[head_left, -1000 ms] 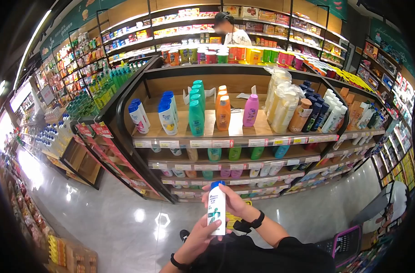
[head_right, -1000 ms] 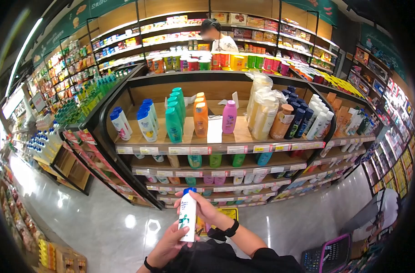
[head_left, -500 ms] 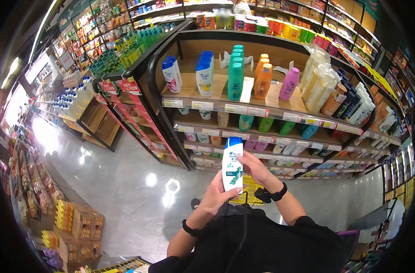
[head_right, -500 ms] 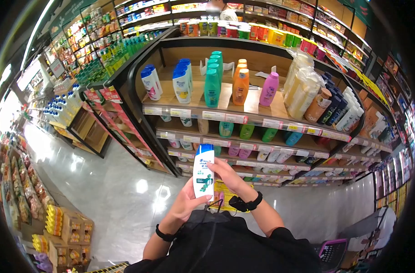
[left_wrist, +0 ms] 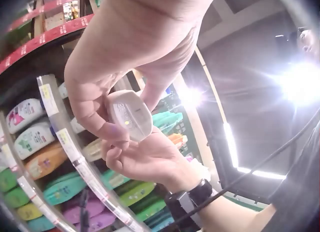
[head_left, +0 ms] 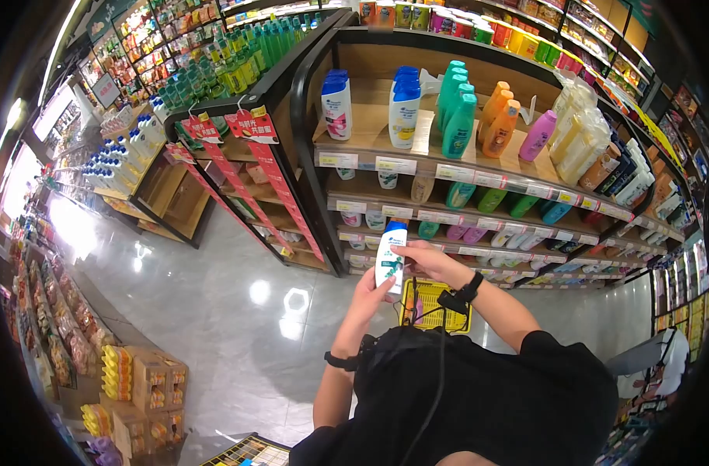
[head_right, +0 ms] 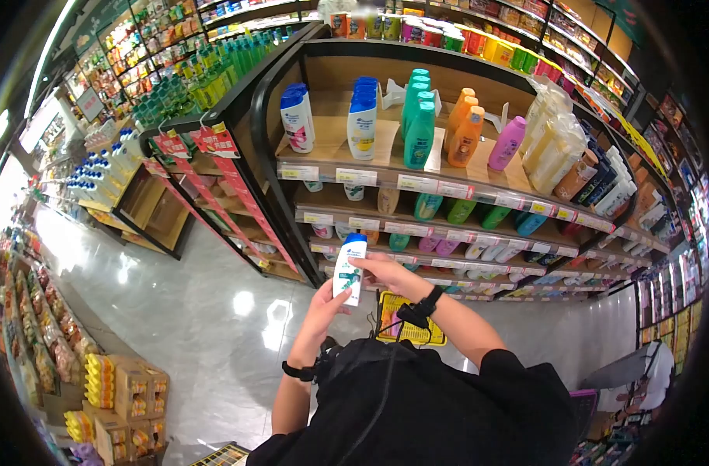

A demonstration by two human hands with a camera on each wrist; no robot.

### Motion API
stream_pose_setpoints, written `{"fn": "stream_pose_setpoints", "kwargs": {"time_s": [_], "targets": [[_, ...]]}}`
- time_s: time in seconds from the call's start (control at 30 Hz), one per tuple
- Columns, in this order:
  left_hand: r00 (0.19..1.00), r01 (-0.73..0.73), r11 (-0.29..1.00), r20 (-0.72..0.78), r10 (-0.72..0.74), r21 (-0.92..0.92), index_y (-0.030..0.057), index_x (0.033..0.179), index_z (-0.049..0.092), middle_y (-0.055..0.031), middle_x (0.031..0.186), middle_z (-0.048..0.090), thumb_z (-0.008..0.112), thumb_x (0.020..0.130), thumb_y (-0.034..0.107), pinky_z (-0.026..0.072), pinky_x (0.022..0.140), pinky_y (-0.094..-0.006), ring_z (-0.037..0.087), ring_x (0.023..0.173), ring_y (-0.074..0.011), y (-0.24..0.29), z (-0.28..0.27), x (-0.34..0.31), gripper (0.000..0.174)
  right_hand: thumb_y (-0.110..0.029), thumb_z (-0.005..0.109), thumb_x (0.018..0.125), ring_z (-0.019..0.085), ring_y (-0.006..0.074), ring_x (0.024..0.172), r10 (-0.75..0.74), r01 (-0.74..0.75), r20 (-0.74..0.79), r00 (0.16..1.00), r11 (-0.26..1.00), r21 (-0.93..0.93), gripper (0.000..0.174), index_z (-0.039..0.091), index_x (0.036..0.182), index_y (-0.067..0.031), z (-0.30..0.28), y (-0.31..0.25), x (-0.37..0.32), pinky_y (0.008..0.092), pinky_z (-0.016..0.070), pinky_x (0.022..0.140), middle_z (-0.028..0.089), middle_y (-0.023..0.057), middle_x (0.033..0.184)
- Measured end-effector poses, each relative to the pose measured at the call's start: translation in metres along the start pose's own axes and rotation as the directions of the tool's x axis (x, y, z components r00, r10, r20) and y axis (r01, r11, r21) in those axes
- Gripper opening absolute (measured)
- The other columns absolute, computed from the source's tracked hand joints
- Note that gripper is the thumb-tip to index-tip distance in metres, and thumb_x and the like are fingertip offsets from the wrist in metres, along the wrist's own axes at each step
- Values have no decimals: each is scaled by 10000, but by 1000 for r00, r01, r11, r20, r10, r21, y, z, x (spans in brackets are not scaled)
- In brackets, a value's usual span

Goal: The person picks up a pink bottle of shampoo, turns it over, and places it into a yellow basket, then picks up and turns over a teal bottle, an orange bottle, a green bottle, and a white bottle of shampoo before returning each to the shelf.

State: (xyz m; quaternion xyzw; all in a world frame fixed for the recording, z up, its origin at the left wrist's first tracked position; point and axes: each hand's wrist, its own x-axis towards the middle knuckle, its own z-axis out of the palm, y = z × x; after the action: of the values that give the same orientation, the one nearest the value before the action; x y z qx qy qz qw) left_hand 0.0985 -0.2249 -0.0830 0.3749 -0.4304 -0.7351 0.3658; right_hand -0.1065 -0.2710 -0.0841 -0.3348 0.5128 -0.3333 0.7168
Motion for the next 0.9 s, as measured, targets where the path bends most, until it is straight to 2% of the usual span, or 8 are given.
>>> {"fn": "stream_pose_setpoints", "kwargs": {"time_s": [0.17,0.27,0.37,0.5,0.63,0.67,0.77,0.9], "targets": [[998,5,974,-67,10,226,72,1198,648,27,986,683,694,931,233,467,661,-232,595,832,-44,-14,-60,43,315,-342,698,936,561,36,737,5,-16,-92,996,992,-123,294,690,1091,-92,15,-4,55,207,411,616,681,-41,927],[999,-34,915,6,35,401,29,1252,638,-13,968,704,701,918,198,478,637,-240,588,776,-60,-16,-90,84,380,-359,709,923,542,39,757,-62,10,-190,980,965,-261,329,698,1110,-89,20,-16,76,216,405,634,682,-43,942],[995,87,950,19,-97,300,56,1201,675,13,930,666,719,904,222,470,635,-238,573,742,-60,10,-101,114,343,-366,709,922,534,47,769,-85,20,-227,970,962,-273,340,696,1113,-85,14,-27,98,216,399,638,665,-39,942],[986,96,978,119,-120,186,38,1262,649,-9,1019,682,685,926,216,496,708,-254,616,848,-101,27,-107,144,382,-341,714,921,517,46,746,-154,119,-264,952,982,-147,332,684,1120,-76,12,-38,104,217,399,637,650,-42,912],[937,191,978,280,-208,87,36,1341,582,-48,1128,687,569,967,164,527,836,-298,666,970,-157,25,-112,170,396,-306,733,909,534,45,748,-235,167,-342,910,962,-216,317,676,1120,-76,9,-41,106,216,414,651,664,-36,918],[921,255,966,296,-253,33,14,1392,527,-70,1156,675,483,936,80,533,893,-352,659,1024,-179,32,-109,171,462,-302,745,899,552,49,756,-235,174,-363,902,966,-193,343,674,1141,-69,8,-42,107,221,423,657,674,-29,925],[898,310,945,359,-256,-100,15,1444,455,-75,1201,657,462,923,61,533,902,-386,644,1074,-190,24,-115,180,522,-304,751,894,566,53,763,-239,208,-394,887,971,-121,369,670,1164,-66,8,-42,108,231,432,658,685,-17,934],[889,280,960,370,-268,22,37,1410,467,-74,1258,634,523,947,109,504,956,-407,621,1137,-209,16,-117,178,471,-302,758,888,582,66,760,-247,211,-407,880,969,-130,399,663,1174,-41,11,-37,112,237,460,673,694,5,944]]}}
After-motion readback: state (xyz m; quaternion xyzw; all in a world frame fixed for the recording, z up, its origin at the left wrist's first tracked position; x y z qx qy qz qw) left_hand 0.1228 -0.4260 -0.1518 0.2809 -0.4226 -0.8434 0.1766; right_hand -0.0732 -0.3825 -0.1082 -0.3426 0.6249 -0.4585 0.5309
